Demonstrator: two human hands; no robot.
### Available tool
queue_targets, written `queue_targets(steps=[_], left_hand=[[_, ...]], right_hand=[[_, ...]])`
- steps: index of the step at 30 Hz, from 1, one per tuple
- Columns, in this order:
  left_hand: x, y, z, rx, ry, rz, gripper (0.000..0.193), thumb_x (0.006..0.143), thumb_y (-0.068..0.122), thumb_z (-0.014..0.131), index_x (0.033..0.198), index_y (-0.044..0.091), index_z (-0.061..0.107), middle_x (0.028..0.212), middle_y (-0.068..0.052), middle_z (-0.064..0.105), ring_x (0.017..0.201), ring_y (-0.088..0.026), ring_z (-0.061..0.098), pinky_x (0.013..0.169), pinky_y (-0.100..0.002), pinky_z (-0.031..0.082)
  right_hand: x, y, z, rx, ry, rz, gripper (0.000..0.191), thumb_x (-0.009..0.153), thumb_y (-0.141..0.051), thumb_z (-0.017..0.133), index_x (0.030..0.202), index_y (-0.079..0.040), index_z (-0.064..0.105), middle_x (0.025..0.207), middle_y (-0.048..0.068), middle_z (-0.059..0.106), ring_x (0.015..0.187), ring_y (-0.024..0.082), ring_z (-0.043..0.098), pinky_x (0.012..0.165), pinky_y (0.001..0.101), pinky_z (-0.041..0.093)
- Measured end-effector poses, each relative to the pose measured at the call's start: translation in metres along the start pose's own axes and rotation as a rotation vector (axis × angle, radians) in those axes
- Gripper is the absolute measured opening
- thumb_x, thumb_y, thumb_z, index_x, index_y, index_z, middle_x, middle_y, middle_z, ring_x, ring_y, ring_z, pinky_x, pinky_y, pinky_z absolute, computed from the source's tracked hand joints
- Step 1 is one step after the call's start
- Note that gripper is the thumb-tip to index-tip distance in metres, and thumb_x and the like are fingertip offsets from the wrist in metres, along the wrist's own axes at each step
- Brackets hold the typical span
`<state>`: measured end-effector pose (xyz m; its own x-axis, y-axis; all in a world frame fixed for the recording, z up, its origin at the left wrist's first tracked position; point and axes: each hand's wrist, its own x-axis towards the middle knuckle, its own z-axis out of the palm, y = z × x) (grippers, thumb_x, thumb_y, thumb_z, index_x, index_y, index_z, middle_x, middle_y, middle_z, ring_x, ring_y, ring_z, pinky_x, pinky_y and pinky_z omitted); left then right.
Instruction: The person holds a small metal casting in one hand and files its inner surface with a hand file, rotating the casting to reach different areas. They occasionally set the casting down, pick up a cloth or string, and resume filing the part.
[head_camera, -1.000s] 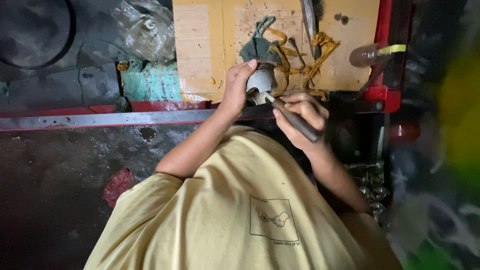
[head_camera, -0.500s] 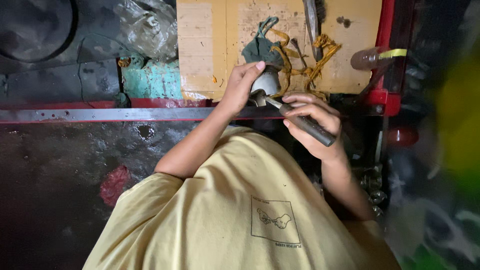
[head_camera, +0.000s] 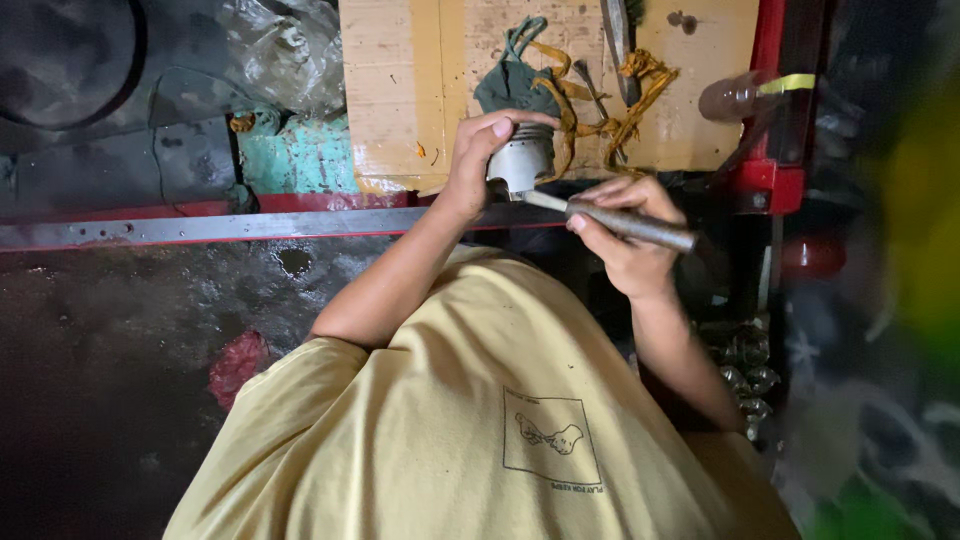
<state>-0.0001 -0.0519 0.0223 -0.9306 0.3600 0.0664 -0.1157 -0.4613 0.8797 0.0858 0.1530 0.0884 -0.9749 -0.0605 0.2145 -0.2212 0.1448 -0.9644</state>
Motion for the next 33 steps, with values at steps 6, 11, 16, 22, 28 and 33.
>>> queue_targets(steps=[6,11,16,22,28,33], left_hand=[[0.004,-0.005,0.006,-0.032,0.018,-0.026,0.066,0.097,0.049,0.047,0.118,-0.008,0.073,0.094,-0.014,0.075,0.081,-0.018,0.069,0.076,-0.030,0.055],[0.005,-0.005,0.004,-0.069,0.044,-0.029,0.066,0.098,0.049,0.048,0.117,-0.010,0.072,0.099,-0.017,0.076,0.085,-0.020,0.071,0.080,-0.032,0.057],[0.004,0.000,0.001,-0.046,0.078,-0.037,0.068,0.097,0.051,0.045,0.117,-0.008,0.073,0.095,-0.015,0.076,0.080,-0.018,0.071,0.074,-0.031,0.056],[0.003,0.002,0.000,-0.022,0.060,-0.005,0.067,0.098,0.050,0.046,0.116,-0.009,0.073,0.096,-0.016,0.076,0.083,-0.019,0.071,0.078,-0.031,0.057],[0.001,0.001,0.000,-0.054,0.080,-0.019,0.061,0.099,0.045,0.047,0.116,-0.008,0.073,0.096,-0.014,0.076,0.082,-0.019,0.072,0.079,-0.031,0.057],[0.001,0.000,0.000,0.000,0.096,0.003,0.062,0.101,0.045,0.045,0.116,-0.008,0.074,0.095,-0.013,0.076,0.083,-0.017,0.069,0.079,-0.030,0.056]], right_hand=[[-0.004,0.000,-0.002,-0.093,-0.068,-0.071,0.030,0.089,0.009,0.078,0.096,-0.002,0.052,0.102,0.019,0.072,0.100,0.027,0.074,0.089,0.0370,0.061],[0.000,-0.001,0.003,-0.168,-0.040,-0.103,0.030,0.088,0.008,0.081,0.095,-0.001,0.053,0.100,0.020,0.072,0.096,0.027,0.074,0.085,0.0382,0.061],[0.003,-0.008,0.004,-0.185,-0.083,-0.182,0.030,0.088,0.005,0.081,0.096,-0.002,0.053,0.098,0.019,0.072,0.095,0.027,0.076,0.083,0.0382,0.062],[0.010,-0.015,0.003,-0.290,-0.081,-0.208,0.029,0.087,0.004,0.081,0.094,-0.002,0.054,0.099,0.019,0.073,0.092,0.027,0.076,0.082,0.0375,0.061],[0.011,-0.014,0.009,-0.278,-0.063,-0.221,0.028,0.088,0.004,0.081,0.094,-0.002,0.054,0.100,0.020,0.073,0.092,0.027,0.075,0.083,0.0385,0.061],[0.008,-0.011,0.010,-0.262,-0.135,-0.247,0.031,0.086,0.003,0.081,0.091,-0.003,0.052,0.096,0.018,0.073,0.091,0.026,0.077,0.080,0.0374,0.062]])
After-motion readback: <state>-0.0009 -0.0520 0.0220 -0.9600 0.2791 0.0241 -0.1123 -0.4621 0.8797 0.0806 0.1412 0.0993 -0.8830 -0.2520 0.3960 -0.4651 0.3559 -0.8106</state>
